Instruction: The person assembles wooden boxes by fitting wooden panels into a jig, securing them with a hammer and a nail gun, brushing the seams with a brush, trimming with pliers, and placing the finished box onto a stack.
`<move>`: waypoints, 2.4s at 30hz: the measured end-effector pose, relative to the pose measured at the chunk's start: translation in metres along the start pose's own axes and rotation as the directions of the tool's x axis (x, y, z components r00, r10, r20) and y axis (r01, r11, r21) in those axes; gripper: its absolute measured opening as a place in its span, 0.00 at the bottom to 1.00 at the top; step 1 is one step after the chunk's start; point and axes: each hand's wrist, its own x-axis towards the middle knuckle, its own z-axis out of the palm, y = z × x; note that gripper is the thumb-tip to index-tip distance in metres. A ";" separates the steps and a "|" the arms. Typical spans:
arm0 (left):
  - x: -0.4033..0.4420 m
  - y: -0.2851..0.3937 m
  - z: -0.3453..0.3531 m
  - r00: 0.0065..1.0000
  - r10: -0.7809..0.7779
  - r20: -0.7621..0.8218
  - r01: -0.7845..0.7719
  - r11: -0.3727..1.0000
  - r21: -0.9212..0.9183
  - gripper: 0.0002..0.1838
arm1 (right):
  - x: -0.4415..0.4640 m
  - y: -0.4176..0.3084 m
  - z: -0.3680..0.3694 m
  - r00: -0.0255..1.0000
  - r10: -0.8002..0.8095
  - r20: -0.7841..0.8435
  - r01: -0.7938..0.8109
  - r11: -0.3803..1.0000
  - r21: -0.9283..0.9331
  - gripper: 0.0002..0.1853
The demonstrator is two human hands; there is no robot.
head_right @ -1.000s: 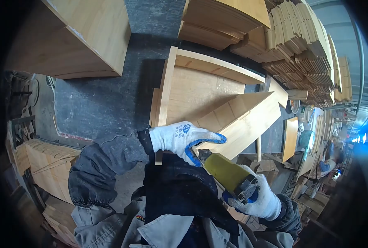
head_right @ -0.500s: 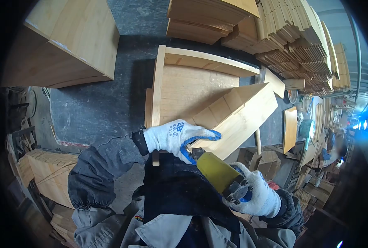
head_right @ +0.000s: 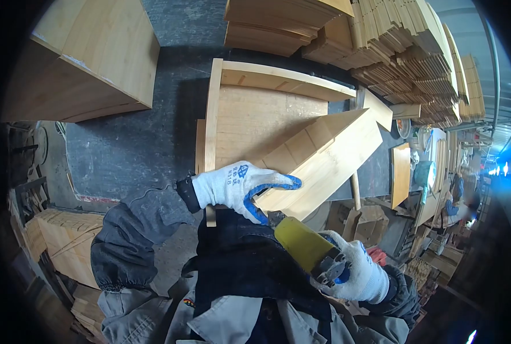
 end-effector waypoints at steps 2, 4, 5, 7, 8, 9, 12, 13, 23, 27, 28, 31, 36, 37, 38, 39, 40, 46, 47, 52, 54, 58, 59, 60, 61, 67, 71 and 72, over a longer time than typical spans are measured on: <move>0.000 0.000 0.000 1.000 0.001 0.003 -0.001 1.000 -0.001 0.50 | -0.001 -0.005 -0.003 0.999 0.022 0.025 -0.021 0.998 -0.052 0.34; 0.001 0.000 0.000 1.000 0.006 0.004 -0.006 1.000 0.003 0.50 | -0.003 -0.008 -0.004 0.999 0.031 0.035 -0.029 0.997 -0.077 0.34; 0.001 0.000 0.000 1.000 0.006 0.005 -0.006 1.000 0.002 0.50 | -0.005 -0.010 -0.005 0.998 0.055 0.034 -0.052 0.995 -0.080 0.34; 0.001 0.000 0.001 1.000 -0.002 0.010 0.002 1.000 0.011 0.50 | -0.008 -0.014 -0.005 0.994 0.102 0.030 -0.099 0.992 -0.083 0.33; 0.001 -0.001 0.001 1.000 -0.006 0.012 0.006 1.000 0.017 0.50 | -0.010 -0.015 -0.005 0.992 0.125 0.027 -0.122 0.989 -0.086 0.32; 0.001 -0.001 0.002 1.000 -0.005 0.014 0.005 1.000 0.016 0.50 | -0.011 -0.016 -0.005 0.989 0.148 0.024 -0.146 0.985 -0.088 0.32; 0.001 -0.003 0.003 0.999 0.036 -0.020 -0.036 0.999 -0.006 0.50 | -0.016 -0.015 -0.005 0.980 0.197 0.013 -0.195 0.977 -0.085 0.31; 0.001 -0.002 0.003 0.999 0.038 -0.014 -0.038 0.999 -0.008 0.50 | -0.018 -0.014 -0.006 0.976 0.216 0.026 -0.213 0.974 -0.073 0.32; 0.001 -0.001 0.003 1.000 -0.004 0.001 0.004 0.999 0.032 0.53 | -0.033 0.004 -0.004 0.986 0.160 0.047 -0.160 0.987 -0.004 0.34; 0.002 -0.001 0.003 1.000 0.007 -0.002 -0.007 0.999 0.033 0.54 | -0.035 0.010 -0.003 0.989 0.139 0.058 -0.140 0.990 0.025 0.34; 0.002 -0.001 0.003 1.000 0.013 -0.006 -0.012 0.999 0.039 0.53 | -0.035 0.012 -0.002 0.989 0.137 0.054 -0.139 0.990 0.031 0.34; 0.002 -0.004 0.003 1.000 0.010 0.004 -0.011 0.999 0.044 0.53 | -0.037 0.018 -0.001 0.998 0.042 0.045 -0.041 0.999 -0.025 0.34; 0.007 0.001 -0.001 0.999 0.049 0.019 -0.050 0.996 0.072 0.52 | -0.039 0.020 0.002 1.000 0.019 0.018 -0.019 1.000 0.000 0.34; 0.008 0.003 -0.002 0.997 0.056 0.049 -0.060 0.995 0.082 0.52 | -0.040 0.021 0.002 1.000 0.011 0.008 -0.011 1.000 0.004 0.35; 0.008 0.004 -0.001 0.999 0.033 0.036 -0.037 0.994 0.098 0.52 | -0.042 0.023 0.003 1.000 0.004 -0.003 -0.004 1.000 0.008 0.35; 0.007 0.006 -0.001 1.000 0.010 0.025 -0.013 0.993 0.116 0.52 | -0.044 0.026 0.003 1.000 -0.004 -0.016 0.004 1.000 0.015 0.35; 0.006 0.010 -0.001 1.000 -0.012 0.014 0.010 0.991 0.137 0.52 | -0.052 0.038 0.007 0.999 -0.012 -0.049 0.013 0.999 0.031 0.35; -0.009 0.024 0.008 0.995 0.016 -0.101 0.035 0.878 0.478 0.53 | -0.086 0.107 -0.002 0.883 0.239 -0.404 0.025 0.836 0.548 0.37; -0.017 0.024 0.022 0.962 -0.102 -0.253 0.167 0.954 0.248 0.52 | -0.090 0.125 -0.007 0.876 0.246 -0.415 0.043 0.818 0.574 0.37; -0.032 0.063 0.040 0.793 -0.329 -0.512 0.406 0.913 0.042 0.44 | -0.095 0.235 -0.031 0.780 0.158 -0.605 0.170 0.877 0.449 0.34; -0.028 0.084 0.025 0.704 -0.406 -0.583 0.475 0.879 -0.039 0.40 | -0.099 0.266 -0.044 0.792 0.246 -0.559 0.141 0.817 0.559 0.32; 0.030 0.126 0.031 0.624 -0.501 -0.599 0.593 0.803 -0.053 0.35 | -0.096 0.302 -0.085 0.739 0.238 -0.631 0.016 0.929 0.370 0.34; 0.048 0.131 0.033 0.612 -0.530 -0.587 0.625 0.779 -0.052 0.34 | -0.093 0.313 -0.097 0.743 0.228 -0.630 0.032 0.927 0.373 0.34; 0.067 0.131 0.041 0.609 -0.525 -0.595 0.629 0.776 -0.040 0.34 | -0.086 0.327 -0.109 0.690 0.168 -0.704 -0.022 0.977 0.212 0.36; 0.086 0.130 0.055 0.648 -0.468 -0.600 0.617 0.785 0.054 0.36 | -0.076 0.342 -0.118 0.638 0.095 -0.764 -0.087 0.995 0.050 0.37; 0.149 0.119 0.094 0.864 -0.287 -0.414 0.504 0.471 0.724 0.49 | -0.013 0.414 -0.179 0.526 -0.046 -0.849 -0.304 0.922 -0.238 0.42; 0.153 0.106 0.101 0.823 -0.317 -0.471 0.555 0.273 0.786 0.56 | 0.019 0.435 -0.191 0.566 -0.010 -0.824 -0.384 0.882 -0.274 0.43; 0.150 0.106 0.101 0.809 -0.327 -0.489 0.574 0.258 0.777 0.56 | 0.025 0.438 -0.190 0.552 -0.028 -0.833 -0.398 0.870 -0.293 0.42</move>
